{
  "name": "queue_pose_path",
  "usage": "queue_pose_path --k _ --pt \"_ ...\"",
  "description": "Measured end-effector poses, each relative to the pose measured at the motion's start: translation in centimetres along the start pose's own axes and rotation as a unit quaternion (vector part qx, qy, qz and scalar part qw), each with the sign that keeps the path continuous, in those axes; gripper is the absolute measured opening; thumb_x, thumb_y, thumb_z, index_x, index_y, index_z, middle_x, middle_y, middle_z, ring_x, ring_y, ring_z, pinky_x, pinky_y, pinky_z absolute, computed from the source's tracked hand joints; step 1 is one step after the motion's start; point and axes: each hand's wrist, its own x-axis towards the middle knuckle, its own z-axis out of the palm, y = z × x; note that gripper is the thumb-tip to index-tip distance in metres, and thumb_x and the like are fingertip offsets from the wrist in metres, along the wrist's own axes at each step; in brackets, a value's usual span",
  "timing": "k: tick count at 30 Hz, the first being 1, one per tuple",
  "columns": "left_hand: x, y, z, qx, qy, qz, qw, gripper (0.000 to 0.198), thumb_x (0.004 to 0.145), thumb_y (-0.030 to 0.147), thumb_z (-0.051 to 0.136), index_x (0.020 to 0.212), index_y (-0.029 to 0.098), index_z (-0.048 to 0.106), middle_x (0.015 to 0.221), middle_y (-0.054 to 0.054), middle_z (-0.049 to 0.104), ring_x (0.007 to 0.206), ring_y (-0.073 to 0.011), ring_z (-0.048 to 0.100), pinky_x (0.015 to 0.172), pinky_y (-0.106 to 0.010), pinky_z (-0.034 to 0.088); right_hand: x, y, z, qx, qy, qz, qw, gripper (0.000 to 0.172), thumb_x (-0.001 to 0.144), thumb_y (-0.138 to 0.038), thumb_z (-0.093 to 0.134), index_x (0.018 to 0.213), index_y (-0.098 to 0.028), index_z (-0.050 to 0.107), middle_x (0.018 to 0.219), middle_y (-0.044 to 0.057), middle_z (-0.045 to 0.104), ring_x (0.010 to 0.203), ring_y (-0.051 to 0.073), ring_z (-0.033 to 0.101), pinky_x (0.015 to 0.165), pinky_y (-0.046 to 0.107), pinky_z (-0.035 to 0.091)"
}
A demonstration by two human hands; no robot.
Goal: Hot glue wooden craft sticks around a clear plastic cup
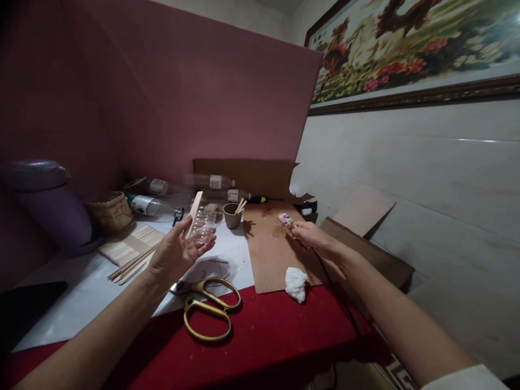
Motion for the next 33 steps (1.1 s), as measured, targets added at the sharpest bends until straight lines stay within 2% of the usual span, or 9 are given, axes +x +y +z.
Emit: queue_pose_path --k 4,9,13,16,19,22,25,28,33 --pt "-0.1 0.0 0.2 0.01 0.013 -0.008 1.0 0.023 0.08 0.034 0.069 0.092 0.017 0.06 0.078 -0.009 0.07 0.068 -0.0188 0.069 0.068 -0.031 0.058 -1.6 -0.7 -1.2 0.113 0.035 -0.046 0.992 0.036 0.064 -0.041 0.076 0.069 -0.021 0.046 0.057 -0.007 0.042 0.049 0.007 0.034 0.045 0.021 0.025" --pt "-0.4 -0.4 0.3 0.049 0.004 -0.035 0.998 0.025 0.078 0.034 0.071 0.092 0.015 0.063 0.081 -0.01 0.07 0.063 -0.0166 0.066 0.064 -0.028 0.057 -3.9 -2.9 -1.2 0.247 0.102 -0.033 0.963 0.03 0.065 -0.03 0.079 0.085 -0.019 0.059 0.062 -0.007 0.039 0.049 0.006 0.029 0.038 0.018 0.018" --pt "-0.5 -0.8 0.3 0.057 -0.015 -0.055 0.997 0.029 0.078 0.037 0.072 0.095 0.014 0.064 0.082 -0.011 0.069 0.061 -0.0152 0.065 0.061 -0.026 0.056 -5.9 -5.2 1.0 0.303 0.029 -0.001 0.952 0.032 0.062 -0.027 0.082 0.089 -0.02 0.065 0.061 -0.005 0.043 0.045 0.005 0.028 0.034 0.018 0.016" --pt "-0.3 -0.7 0.2 0.061 -0.002 -0.043 0.997 0.032 0.076 0.036 0.074 0.098 0.015 0.063 0.081 -0.009 0.068 0.061 -0.0161 0.066 0.059 -0.026 0.056 -6.8 -6.2 3.7 0.308 -0.053 0.028 0.95 0.032 0.071 -0.042 0.075 0.09 -0.021 0.063 0.062 -0.003 0.054 0.037 0.004 0.028 0.031 0.019 0.017" --pt "0.1 -0.6 -0.2 0.07 0.013 -0.021 0.997 0.036 0.075 0.036 0.075 0.102 0.016 0.061 0.081 -0.007 0.067 0.061 -0.0174 0.068 0.059 -0.028 0.057 -7.0 -7.0 6.6 0.252 -0.155 0.016 0.955 0.035 0.079 -0.051 0.067 0.072 -0.019 0.056 0.054 -0.002 0.056 0.033 0.005 0.037 0.031 0.019 0.025" --pt "0.6 -0.4 -0.9 0.072 0.023 0.011 0.997 0.033 0.077 0.035 0.074 0.102 0.017 0.061 0.082 -0.006 0.067 0.06 -0.0156 0.066 0.059 -0.028 0.057 -6.4 -8.0 9.0 0.233 -0.212 -0.021 0.949 0.041 0.081 -0.05 0.066 0.061 -0.019 0.048 0.044 -0.006 0.047 0.032 0.005 0.037 0.032 0.019 0.026" --pt "1.1 -0.4 -1.5 0.062 0.029 0.028 0.997 0.032 0.078 0.037 0.073 0.101 0.017 0.062 0.089 -0.007 0.068 0.064 -0.0149 0.066 0.058 -0.027 0.057 -5.2 -9.0 11.1 0.24 -0.244 -0.071 0.937 0.042 0.078 -0.048 0.068 0.057 -0.02 0.045 0.043 -0.008 0.041 0.033 0.004 0.035 0.033 0.019 0.027" --pt "1.5 -0.5 -2.1 0.054 0.031 0.051 0.997 0.033 0.078 0.039 0.073 0.102 0.018 0.063 0.099 -0.008 0.069 0.071 -0.0158 0.067 0.059 -0.027 0.058 -3.7 -9.3 12.7 0.243 -0.24 -0.09 0.936 0.041 0.076 -0.047 0.068 0.055 -0.02 0.046 0.043 -0.008 0.041 0.032 0.005 0.035 0.033 0.02 0.024" --pt "1.7 -0.3 -2.4 0.035 0.034 0.061 0.997 0.029 0.082 0.036 0.069 0.101 0.015 0.062 0.095 -0.009 0.069 0.073 -0.0162 0.066 0.061 -0.028 0.058 -2.5 -7.3 14.4 0.246 -0.204 -0.12 0.94 0.044 0.081 -0.053 0.062 0.057 -0.018 0.051 0.039 -0.006 0.042 0.033 0.005 0.034 0.036 0.021 0.023"
